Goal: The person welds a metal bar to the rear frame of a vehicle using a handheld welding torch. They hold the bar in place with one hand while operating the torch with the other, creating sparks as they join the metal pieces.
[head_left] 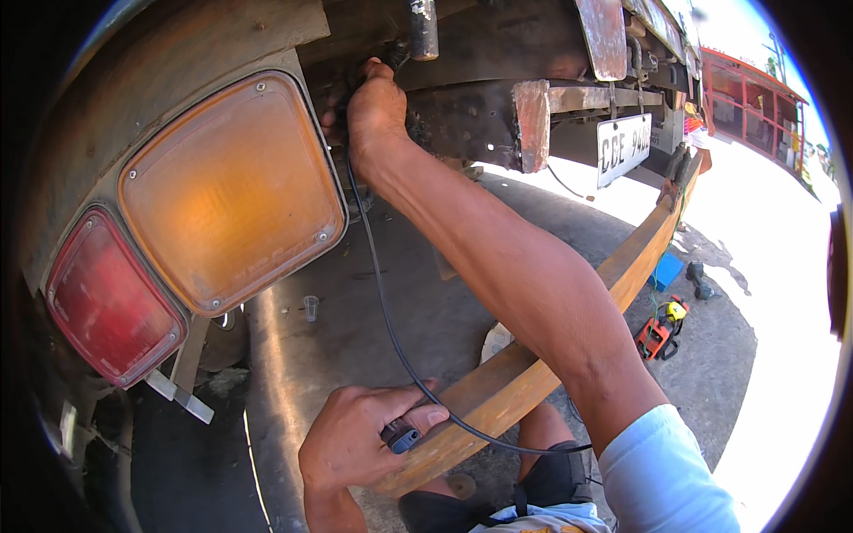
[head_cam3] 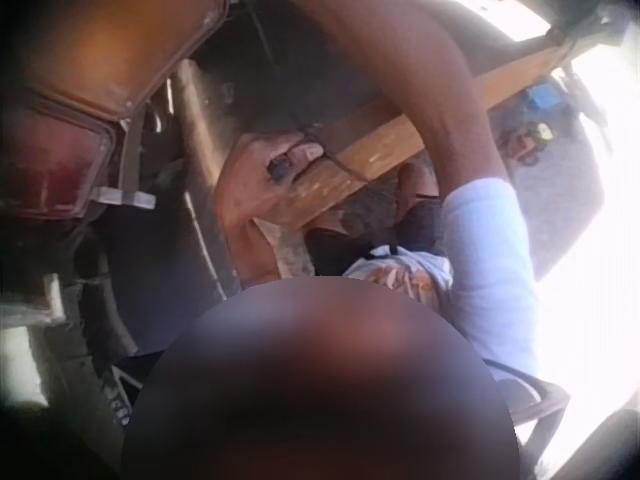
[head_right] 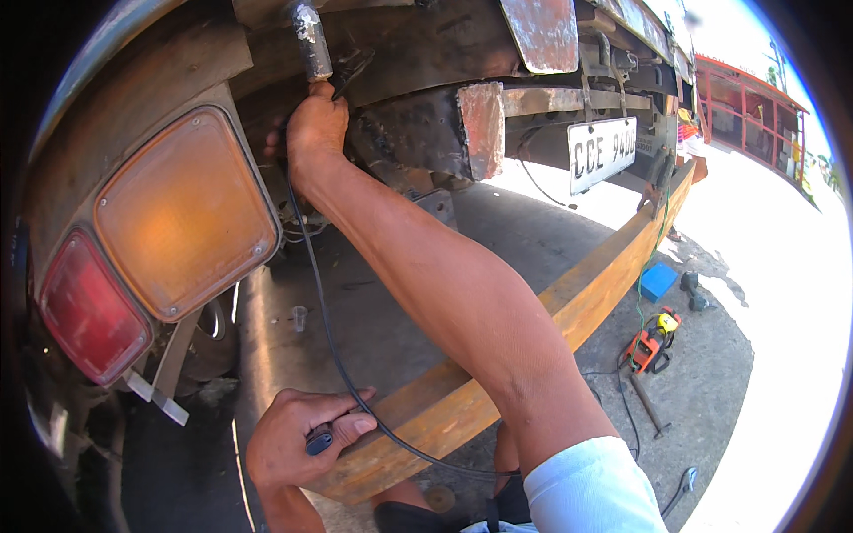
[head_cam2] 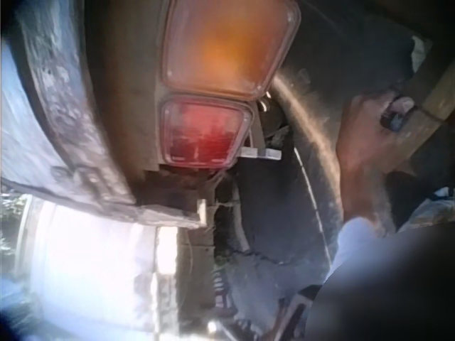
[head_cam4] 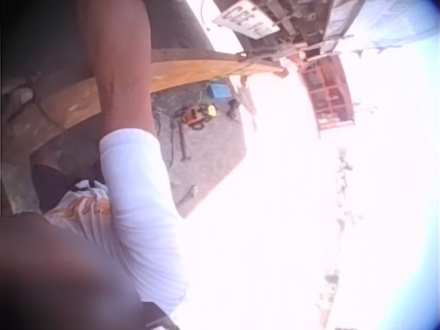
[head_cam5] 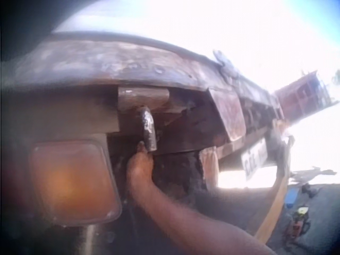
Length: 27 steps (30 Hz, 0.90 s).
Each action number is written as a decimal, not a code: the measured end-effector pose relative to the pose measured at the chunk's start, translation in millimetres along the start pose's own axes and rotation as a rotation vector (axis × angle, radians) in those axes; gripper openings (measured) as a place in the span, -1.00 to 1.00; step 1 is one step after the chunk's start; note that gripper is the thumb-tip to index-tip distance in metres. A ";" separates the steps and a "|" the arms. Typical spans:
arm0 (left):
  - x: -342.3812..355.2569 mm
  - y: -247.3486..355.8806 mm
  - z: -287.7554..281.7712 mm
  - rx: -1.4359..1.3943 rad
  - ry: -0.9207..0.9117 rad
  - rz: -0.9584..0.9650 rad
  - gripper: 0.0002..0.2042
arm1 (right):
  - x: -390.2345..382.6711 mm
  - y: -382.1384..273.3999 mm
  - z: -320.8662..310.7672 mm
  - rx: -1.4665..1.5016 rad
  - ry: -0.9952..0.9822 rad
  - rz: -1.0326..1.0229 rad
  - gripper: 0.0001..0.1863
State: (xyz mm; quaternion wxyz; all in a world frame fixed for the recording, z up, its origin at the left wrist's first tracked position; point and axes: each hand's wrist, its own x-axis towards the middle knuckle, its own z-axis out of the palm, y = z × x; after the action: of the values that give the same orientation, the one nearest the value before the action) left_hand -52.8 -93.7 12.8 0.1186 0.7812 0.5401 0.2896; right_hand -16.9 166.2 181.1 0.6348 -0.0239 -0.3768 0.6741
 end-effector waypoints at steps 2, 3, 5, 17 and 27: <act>-0.9 4.0 -2.0 0.031 -0.032 -0.131 -0.59 | 8.8 -1.4 -3.9 0.008 -0.011 -0.005 -0.46; -0.9 5.2 -2.2 0.039 -0.022 -0.162 -0.57 | 11.3 -0.8 -5.5 0.006 -0.033 -0.018 -0.44; 0.0 6.8 -0.6 0.058 -0.008 -0.262 -0.55 | 15.4 0.1 -8.0 -0.011 -0.009 -0.028 -0.42; 8.5 29.8 -5.6 0.008 -0.075 -0.400 -0.59 | 8.6 11.9 -22.9 -0.009 -0.066 -0.031 -0.34; 5.4 32.7 -8.5 0.160 -0.119 -0.360 -0.40 | 20.0 34.1 -48.4 -0.119 -0.135 -0.115 -0.16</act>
State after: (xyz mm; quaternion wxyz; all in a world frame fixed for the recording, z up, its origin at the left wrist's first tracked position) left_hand -31.0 -102.5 37.6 0.1378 0.6948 0.6842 0.1734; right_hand -24.6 209.8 137.1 0.6431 0.0057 -0.4588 0.6131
